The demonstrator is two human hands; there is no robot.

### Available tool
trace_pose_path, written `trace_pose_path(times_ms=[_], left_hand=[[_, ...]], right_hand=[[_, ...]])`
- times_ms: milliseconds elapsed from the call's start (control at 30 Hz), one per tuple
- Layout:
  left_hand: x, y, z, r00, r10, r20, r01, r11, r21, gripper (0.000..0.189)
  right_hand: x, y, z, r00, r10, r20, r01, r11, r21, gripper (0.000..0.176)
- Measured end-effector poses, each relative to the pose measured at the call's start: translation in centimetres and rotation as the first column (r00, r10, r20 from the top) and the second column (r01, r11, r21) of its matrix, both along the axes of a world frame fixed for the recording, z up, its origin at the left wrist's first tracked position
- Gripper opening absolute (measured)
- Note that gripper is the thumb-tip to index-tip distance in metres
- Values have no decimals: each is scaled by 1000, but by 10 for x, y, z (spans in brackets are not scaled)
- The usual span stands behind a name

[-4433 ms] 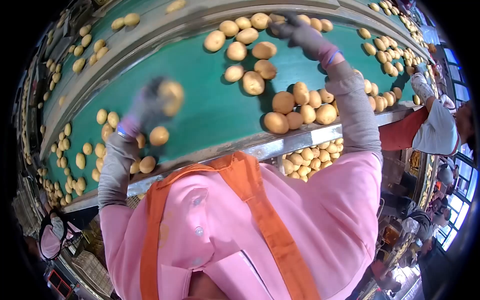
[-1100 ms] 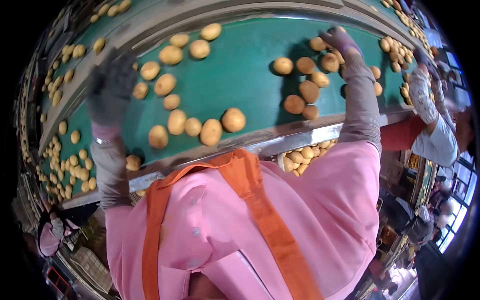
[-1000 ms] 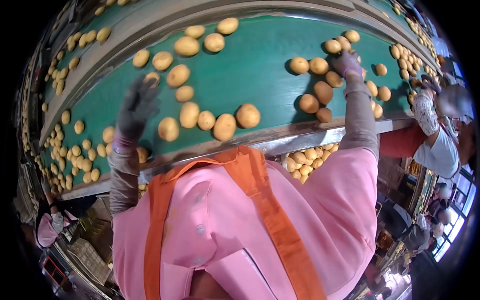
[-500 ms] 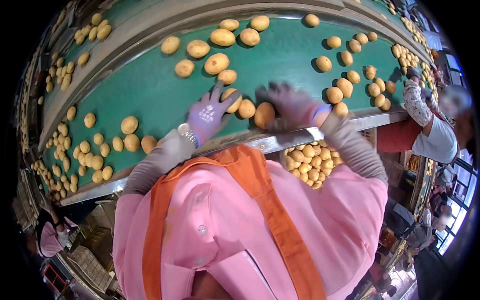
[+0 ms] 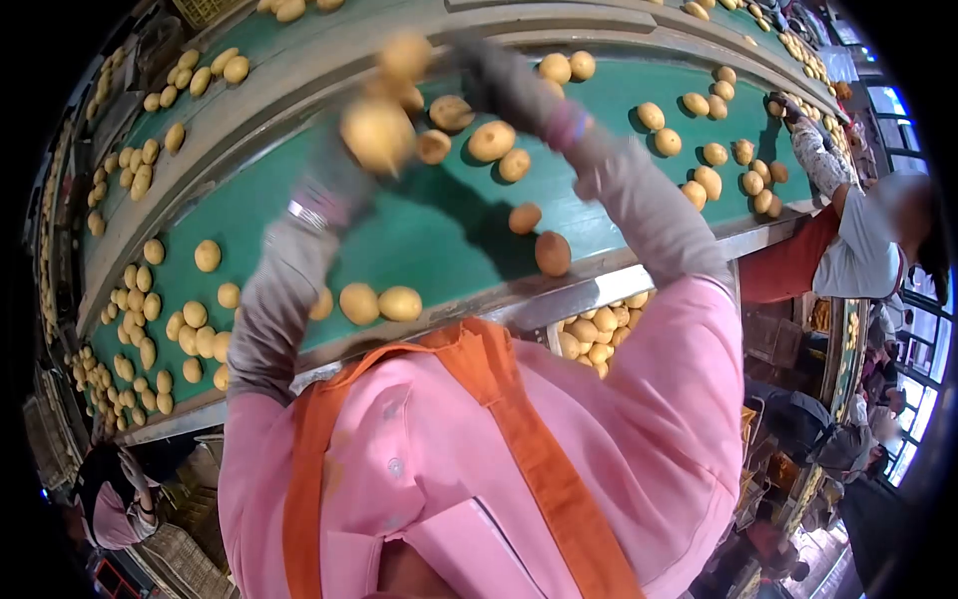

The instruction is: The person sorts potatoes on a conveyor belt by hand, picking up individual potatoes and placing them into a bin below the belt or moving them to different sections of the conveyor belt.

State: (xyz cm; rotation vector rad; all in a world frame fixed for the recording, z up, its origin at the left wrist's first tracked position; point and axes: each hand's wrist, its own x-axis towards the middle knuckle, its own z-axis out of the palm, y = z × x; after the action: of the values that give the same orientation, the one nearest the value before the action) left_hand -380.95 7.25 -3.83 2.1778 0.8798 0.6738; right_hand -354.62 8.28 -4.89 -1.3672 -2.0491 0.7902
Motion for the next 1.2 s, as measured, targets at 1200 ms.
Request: trace_pose_path(times_ms=[1200], left_hand=[[-504,-188,-98,398,901,173,-704,420,-573,37]], right_hand=[[-307,-105,-42,747,351,564,-129,909,-395,72]])
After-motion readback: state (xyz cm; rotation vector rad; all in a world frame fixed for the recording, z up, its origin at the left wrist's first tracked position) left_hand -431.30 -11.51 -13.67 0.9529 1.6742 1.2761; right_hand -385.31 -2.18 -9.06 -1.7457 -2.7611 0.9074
